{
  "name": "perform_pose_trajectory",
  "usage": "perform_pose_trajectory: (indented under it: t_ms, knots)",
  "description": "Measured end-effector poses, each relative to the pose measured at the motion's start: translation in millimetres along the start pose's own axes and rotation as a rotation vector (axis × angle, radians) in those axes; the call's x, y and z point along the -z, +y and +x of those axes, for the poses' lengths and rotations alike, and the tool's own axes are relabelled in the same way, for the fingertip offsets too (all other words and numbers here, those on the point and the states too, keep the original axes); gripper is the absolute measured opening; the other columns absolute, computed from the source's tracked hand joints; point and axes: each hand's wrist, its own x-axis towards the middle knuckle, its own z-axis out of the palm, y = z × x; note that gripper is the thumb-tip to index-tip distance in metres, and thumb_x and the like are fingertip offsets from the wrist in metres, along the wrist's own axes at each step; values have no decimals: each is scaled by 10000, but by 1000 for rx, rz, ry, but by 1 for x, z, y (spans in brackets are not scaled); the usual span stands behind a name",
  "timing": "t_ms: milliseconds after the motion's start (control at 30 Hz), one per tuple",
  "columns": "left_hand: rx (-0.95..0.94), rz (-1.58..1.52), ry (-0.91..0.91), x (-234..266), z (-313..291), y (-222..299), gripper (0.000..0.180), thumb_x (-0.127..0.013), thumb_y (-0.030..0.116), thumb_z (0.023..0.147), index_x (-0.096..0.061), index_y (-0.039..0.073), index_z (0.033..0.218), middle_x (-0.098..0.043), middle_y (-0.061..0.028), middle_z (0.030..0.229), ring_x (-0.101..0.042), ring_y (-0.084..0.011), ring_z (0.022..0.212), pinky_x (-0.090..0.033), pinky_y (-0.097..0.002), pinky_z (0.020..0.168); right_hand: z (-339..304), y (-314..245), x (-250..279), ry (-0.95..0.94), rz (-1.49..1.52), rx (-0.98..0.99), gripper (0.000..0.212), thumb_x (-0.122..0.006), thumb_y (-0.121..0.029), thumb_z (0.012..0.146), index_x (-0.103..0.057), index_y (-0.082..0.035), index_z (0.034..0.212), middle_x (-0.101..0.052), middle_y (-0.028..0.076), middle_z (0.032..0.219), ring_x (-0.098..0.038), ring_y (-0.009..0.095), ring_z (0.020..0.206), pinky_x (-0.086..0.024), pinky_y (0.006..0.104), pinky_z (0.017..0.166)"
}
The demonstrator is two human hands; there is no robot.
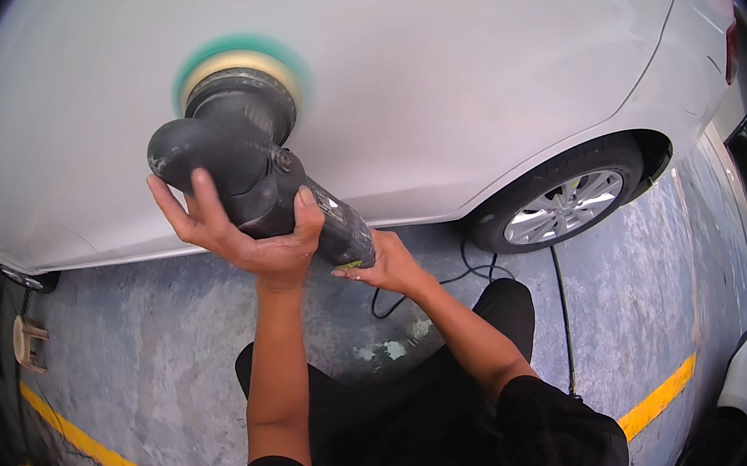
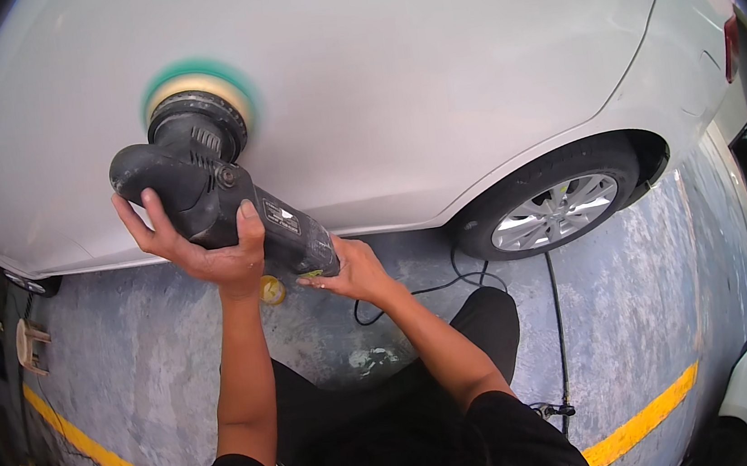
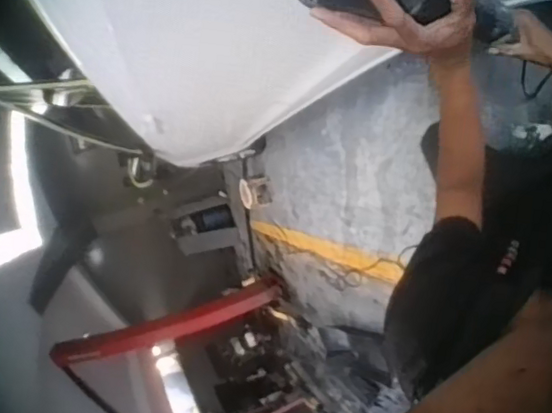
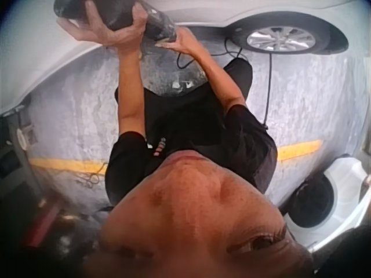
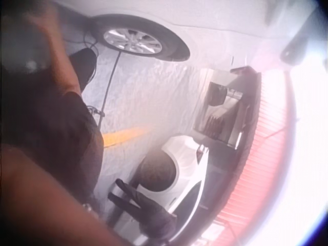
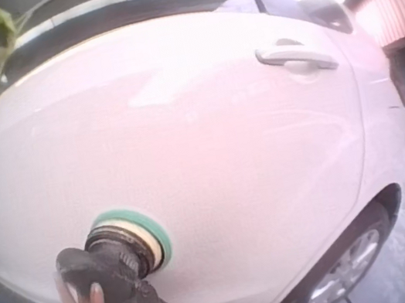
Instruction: The person uses a rotary polisher with a green pad to buff the side panel of a white car. They periodically stop to apply more polishing compound from a small yellow container onto the pad before resuming the buffing motion across the vehicle's surface.
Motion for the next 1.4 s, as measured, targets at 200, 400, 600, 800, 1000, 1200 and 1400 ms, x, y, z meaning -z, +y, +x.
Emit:
perform_pose_trajectory:
  t_ms: [200, 400, 600, 800, 1000, 1200, 1400]
  knots:
    - [751, -166, 266, 56, -45, -31, 962, -752, 437, 930, -207, -19, 1579, -404, -248, 1420, -549, -351, 1305, -531, -502, 1050, -14, 23, -55, 112, -395, 179, 871, -967, -266, 662, -575, -85, 1419, -728, 112, 1073, -744, 308, 868, -590, 398, 743]
    - [1267, -560, 560, 140, -107, -94, 634, -662, 430, 1001, -459, 50, 1465, -543, -146, 1381, -617, -231, 1222, -552, -418, 1016, -23, 19, -101, 14, -724, 243, 1167, -1002, -259, 510, -490, -110, 1549, -665, 121, 1150, -701, 272, 693, -563, 376, 577]
    - [1373, -625, 686, 169, -123, -110, 690, -613, 618, 999, -505, 111, 1454, -616, -88, 1334, -605, -268, 1249, -522, -473, 1071, -14, 31, -145, 172, -853, 542, 1011, -952, -247, 544, -583, -110, 1476, -691, 106, 1086, -679, 191, 659, -527, 312, 521]
    - [1489, -671, 821, 195, -176, -146, 665, -577, 690, 984, -532, 164, 1389, -643, -83, 1243, -674, -285, 1069, -596, -503, 943, -28, 44, -191, 38, -885, 517, 856, -887, -231, 683, -589, -207, 1485, -688, 105, 1107, -692, 190, 709, -543, 308, 551]
    - [1463, -632, 811, 209, -181, -152, 681, -404, 709, 1032, -530, 144, 1392, -623, -98, 1224, -658, -263, 1060, -602, -462, 897, -46, 23, -198, -139, -680, 297, 902, -887, -353, 776, -476, -213, 1566, -631, 141, 1219, -726, 265, 817, -588, 357, 635]
    - [1402, -652, 667, 224, -164, -153, 741, -363, 728, 1012, -522, 121, 1406, -618, -131, 1250, -664, -319, 1044, -611, -527, 874, -50, 2, -175, -309, -390, -108, 823, -815, -396, 895, -431, -164, 1585, -622, 162, 1259, -726, 292, 933, -590, 384, 792]
    - [1346, -665, 555, 240, -168, -153, 788, -358, 756, 996, -534, 108, 1410, -653, -159, 1192, -681, -341, 1006, -612, -545, 880, -51, 17, -133, -210, -283, -229, 619, -691, -460, 992, -551, -104, 1479, -646, 143, 1198, -733, 260, 939, -574, 413, 805]
